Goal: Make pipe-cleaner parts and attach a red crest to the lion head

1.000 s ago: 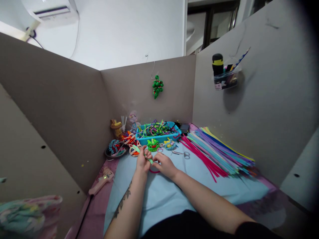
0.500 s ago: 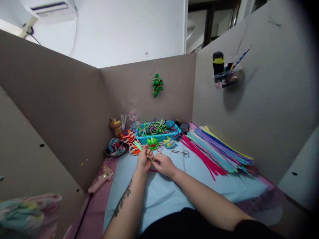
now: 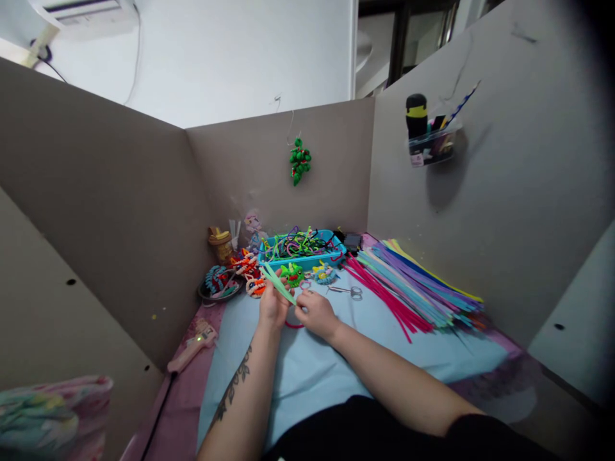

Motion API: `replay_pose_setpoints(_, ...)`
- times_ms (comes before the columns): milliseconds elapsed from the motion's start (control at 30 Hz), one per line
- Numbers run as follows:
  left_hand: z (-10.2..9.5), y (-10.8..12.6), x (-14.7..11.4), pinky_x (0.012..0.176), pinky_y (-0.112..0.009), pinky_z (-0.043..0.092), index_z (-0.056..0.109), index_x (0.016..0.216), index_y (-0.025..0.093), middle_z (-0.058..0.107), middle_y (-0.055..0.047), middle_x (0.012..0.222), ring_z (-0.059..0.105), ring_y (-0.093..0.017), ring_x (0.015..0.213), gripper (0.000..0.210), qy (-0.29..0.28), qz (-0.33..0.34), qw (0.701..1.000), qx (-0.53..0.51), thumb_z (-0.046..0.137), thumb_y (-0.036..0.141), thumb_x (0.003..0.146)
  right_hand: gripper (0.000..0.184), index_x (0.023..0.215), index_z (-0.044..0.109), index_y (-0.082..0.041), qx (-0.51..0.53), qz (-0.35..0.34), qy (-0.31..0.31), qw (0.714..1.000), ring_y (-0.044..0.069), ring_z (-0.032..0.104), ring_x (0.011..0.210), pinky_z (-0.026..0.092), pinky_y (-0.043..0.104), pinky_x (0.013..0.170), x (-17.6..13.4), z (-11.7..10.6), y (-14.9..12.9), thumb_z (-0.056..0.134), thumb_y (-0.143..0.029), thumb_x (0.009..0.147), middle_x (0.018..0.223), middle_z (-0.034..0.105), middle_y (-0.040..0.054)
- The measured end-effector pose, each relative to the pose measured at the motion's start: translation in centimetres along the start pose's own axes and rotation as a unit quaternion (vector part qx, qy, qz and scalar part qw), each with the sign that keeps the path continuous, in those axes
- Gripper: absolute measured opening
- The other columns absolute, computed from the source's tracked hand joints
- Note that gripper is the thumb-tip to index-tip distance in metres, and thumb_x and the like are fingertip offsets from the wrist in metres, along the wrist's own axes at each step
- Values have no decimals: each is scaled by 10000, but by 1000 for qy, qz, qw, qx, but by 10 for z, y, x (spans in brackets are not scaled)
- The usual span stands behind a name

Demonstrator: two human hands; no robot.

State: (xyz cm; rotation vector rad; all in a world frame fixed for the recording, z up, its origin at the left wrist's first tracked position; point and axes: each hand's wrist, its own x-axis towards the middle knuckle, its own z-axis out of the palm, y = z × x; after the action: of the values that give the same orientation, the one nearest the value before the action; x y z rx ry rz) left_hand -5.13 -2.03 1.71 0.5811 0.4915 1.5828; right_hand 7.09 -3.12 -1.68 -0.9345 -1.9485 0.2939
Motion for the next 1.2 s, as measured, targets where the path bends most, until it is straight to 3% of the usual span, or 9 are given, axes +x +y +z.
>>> replay_pose_setpoints(133, 0, 7, -4, 435, -173, 368, 600, 997, 179, 396, 63, 543, 353, -58, 417, 279, -39, -6, 999, 25, 480, 405, 887, 83, 646, 575, -206, 55, 6, -28, 998, 149, 481, 666, 378, 259, 685, -1, -3, -2, 606, -154, 703, 678, 543, -3)
replay_pose_setpoints(267, -2, 17, -7, 369, -157, 252, 613, 954, 161, 352, 66, 521, 272, -54, 395, 291, -78, -9, 993, 92, 515, 417, 859, 89, 737, 625, -199, 143, 35, -11, 989, 129, 484, 620, 388, 246, 616, 4, -11, 2, 665, -271, 705, 701, 569, -4)
replay_pose_setpoints(433, -5, 15, -10, 369, -199, 182, 666, 815, 126, 396, 43, 451, 263, -69, 382, 293, -122, -11, 964, 236, 562, 400, 821, 313, 1064, 621, -184, 266, 101, 57, 957, 131, 509, 639, 418, 243, 567, 15, -22, 16, 535, -356, 816, 786, 600, 30)
replay_pose_setpoints(500, -5, 10, -12, 392, -216, 206, 676, 736, 124, 428, 27, 434, 310, -85, 401, 253, -128, -2, 947, 294, 592, 354, 803, 367, 1104, 624, -187, 309, 120, 62, 941, 116, 489, 587, 410, 235, 521, 17, -26, 21, 545, -386, 806, 776, 614, 24)
replay_pose_setpoints(667, -7, 0, -13, 485, -232, 271, 704, 681, 153, 495, 17, 453, 398, -122, 477, 204, -132, 48, 900, 413, 603, 298, 785, 325, 982, 698, -187, 380, 149, 77, 910, 96, 454, 528, 402, 236, 492, 18, -27, 28, 621, -382, 734, 710, 618, 9)
replay_pose_setpoints(867, -11, -2, -14, 559, -229, 311, 713, 680, 190, 581, 2, 543, 481, -151, 565, 199, -154, 100, 841, 508, 592, 308, 787, 206, 836, 734, -191, 413, 156, 85, 893, 101, 469, 516, 394, 242, 501, 17, -26, 29, 661, -325, 698, 595, 582, -17)
replay_pose_setpoints(1200, -10, -3, -14, 556, -240, 317, 652, 630, 190, 567, -1, 522, 481, -144, 533, 300, -154, 136, 793, 573, 501, 344, 839, 194, 789, 720, -182, 434, 162, 88, 882, 107, 483, 530, 389, 241, 488, 17, -26, 28, 700, -333, 667, 652, 631, 7)
